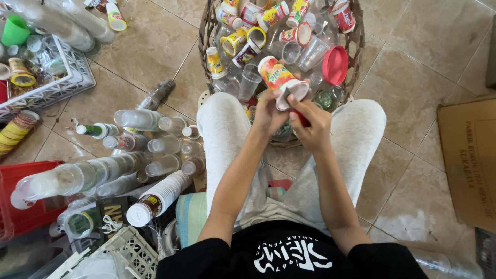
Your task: The person is using a utility knife to cut and remove the top rims or labels from various plastic beverage cups.
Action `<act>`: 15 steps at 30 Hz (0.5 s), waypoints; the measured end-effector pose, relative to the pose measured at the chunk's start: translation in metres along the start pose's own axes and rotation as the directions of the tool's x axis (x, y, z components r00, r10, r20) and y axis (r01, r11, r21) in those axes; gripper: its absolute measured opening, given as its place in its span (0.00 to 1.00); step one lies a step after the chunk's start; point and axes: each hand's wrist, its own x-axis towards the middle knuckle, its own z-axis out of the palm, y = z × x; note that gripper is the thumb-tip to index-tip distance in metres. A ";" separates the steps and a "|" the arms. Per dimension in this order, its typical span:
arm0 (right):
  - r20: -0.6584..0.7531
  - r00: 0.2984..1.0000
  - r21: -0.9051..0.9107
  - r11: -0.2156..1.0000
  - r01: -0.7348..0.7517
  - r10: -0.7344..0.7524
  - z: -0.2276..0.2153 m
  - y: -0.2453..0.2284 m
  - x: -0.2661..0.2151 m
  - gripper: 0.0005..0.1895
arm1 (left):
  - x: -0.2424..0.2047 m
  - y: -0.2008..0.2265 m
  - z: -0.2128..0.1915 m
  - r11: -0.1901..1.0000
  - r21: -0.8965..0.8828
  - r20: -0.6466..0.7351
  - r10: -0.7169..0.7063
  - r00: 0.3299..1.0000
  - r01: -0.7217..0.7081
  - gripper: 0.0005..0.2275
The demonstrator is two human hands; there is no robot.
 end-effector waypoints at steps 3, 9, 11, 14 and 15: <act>0.036 0.999 -0.011 1.000 -0.002 0.003 0.003 -0.004 0.002 0.16 | 0.004 -0.001 0.002 1.000 0.002 -0.103 0.013 0.995 -0.013 0.18; 0.061 0.998 -0.049 0.999 0.013 -0.010 0.007 -0.007 0.003 0.15 | 0.003 0.005 0.024 0.977 0.191 -0.211 0.134 0.968 -0.094 0.12; 0.055 0.998 -0.056 0.998 0.013 -0.010 0.010 -0.002 0.000 0.14 | 0.002 0.005 0.034 0.969 0.226 -0.228 0.156 0.961 -0.104 0.12; 0.014 1.000 -0.016 1.000 -0.001 0.001 0.017 0.008 -0.010 0.14 | 0.000 0.003 0.050 0.945 0.291 -0.346 0.250 0.904 -0.150 0.14; -0.001 0.999 0.016 0.999 -0.041 0.041 0.019 0.006 -0.010 0.14 | 0.000 -0.001 0.043 0.934 0.321 -0.364 0.276 0.890 -0.158 0.14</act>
